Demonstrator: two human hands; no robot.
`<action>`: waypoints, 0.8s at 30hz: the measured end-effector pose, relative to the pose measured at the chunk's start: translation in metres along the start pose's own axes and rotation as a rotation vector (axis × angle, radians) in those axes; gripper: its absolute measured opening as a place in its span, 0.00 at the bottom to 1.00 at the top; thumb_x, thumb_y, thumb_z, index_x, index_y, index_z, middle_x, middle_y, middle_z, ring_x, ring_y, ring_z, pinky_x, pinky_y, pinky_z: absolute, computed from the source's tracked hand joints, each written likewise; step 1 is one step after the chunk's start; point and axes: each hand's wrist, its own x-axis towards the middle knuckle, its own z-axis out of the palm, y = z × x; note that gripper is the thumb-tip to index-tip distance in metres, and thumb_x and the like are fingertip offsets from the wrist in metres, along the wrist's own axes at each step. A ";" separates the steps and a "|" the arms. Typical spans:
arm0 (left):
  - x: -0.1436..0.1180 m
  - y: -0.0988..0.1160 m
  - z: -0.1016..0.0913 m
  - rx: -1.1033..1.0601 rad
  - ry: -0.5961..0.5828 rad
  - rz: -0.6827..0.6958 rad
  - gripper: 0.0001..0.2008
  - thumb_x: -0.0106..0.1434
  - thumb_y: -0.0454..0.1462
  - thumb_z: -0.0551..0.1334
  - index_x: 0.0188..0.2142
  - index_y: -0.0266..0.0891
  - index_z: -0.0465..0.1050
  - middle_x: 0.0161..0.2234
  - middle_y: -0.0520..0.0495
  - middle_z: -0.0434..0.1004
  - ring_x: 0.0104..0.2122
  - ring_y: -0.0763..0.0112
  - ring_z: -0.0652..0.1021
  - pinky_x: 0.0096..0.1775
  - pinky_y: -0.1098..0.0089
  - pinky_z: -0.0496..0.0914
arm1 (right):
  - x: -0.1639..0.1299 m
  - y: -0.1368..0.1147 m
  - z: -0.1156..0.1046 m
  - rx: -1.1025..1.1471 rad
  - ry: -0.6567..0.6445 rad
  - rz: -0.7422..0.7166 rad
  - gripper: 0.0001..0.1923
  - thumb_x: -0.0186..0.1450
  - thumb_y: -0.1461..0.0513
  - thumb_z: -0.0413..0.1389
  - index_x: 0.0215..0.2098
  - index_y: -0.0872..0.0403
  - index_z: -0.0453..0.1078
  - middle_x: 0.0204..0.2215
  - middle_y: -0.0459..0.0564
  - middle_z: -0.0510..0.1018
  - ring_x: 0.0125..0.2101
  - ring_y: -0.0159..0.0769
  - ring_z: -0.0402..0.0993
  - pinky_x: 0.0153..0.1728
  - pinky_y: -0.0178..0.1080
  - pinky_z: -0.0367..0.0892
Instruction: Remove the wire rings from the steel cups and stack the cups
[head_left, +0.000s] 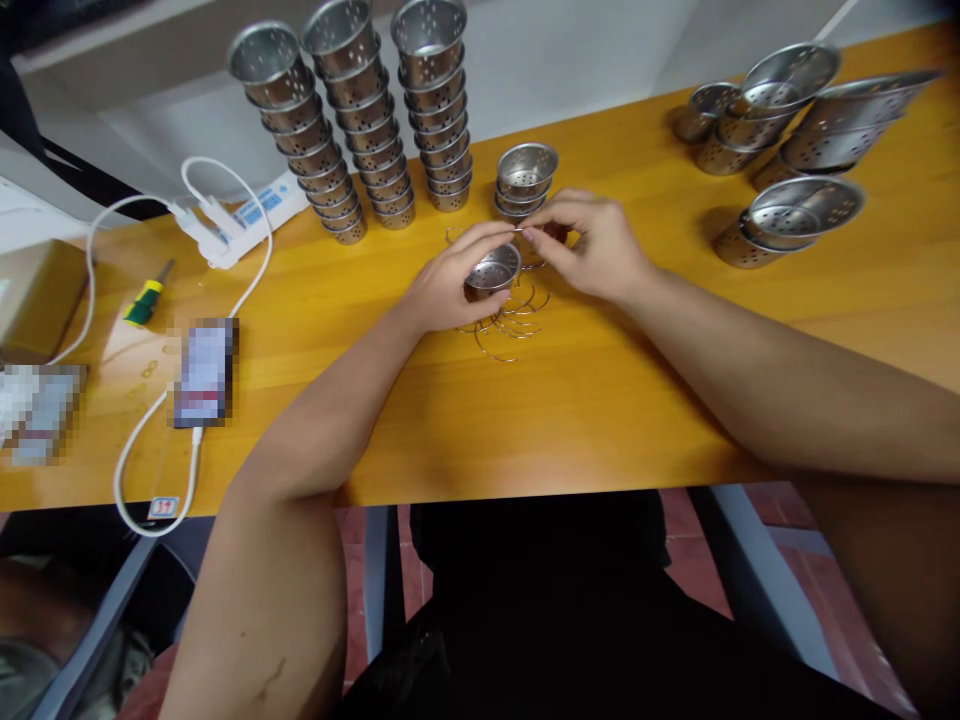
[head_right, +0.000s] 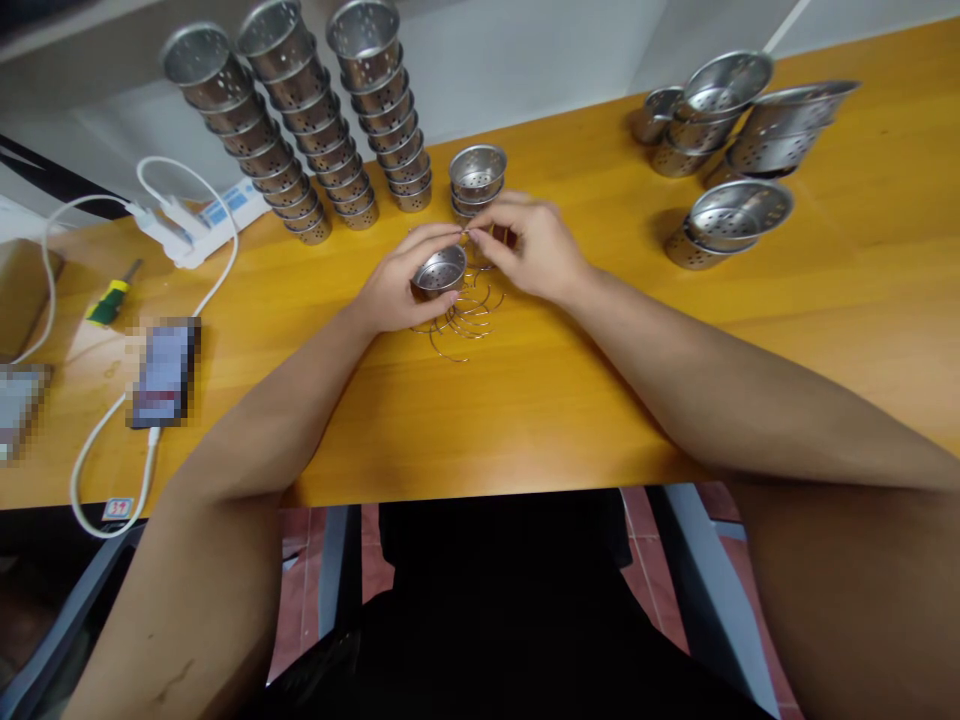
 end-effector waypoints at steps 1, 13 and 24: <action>0.000 0.002 0.000 -0.011 -0.005 -0.008 0.34 0.70 0.48 0.89 0.72 0.54 0.85 0.84 0.44 0.81 0.89 0.37 0.77 0.93 0.36 0.71 | -0.001 -0.003 -0.002 -0.033 -0.010 0.009 0.43 0.84 0.20 0.52 0.72 0.32 0.91 0.66 0.60 0.91 0.67 0.72 0.88 0.73 0.77 0.86; 0.005 -0.076 0.015 0.130 0.174 0.129 0.52 0.74 0.63 0.85 0.84 0.49 0.65 0.81 0.32 0.77 0.84 0.33 0.80 0.89 0.33 0.72 | 0.019 0.060 0.019 0.131 0.246 -0.146 0.46 0.82 0.16 0.58 0.58 0.42 0.92 0.47 0.60 0.90 0.47 0.57 0.86 0.55 0.65 0.87; 0.008 -0.104 0.024 0.115 0.183 0.210 0.54 0.79 0.61 0.80 0.88 0.49 0.56 0.82 0.31 0.77 0.83 0.36 0.82 0.86 0.37 0.77 | 0.021 0.061 0.030 0.284 0.245 -0.232 0.40 0.79 0.18 0.68 0.49 0.41 0.89 0.37 0.56 0.85 0.36 0.51 0.78 0.40 0.58 0.78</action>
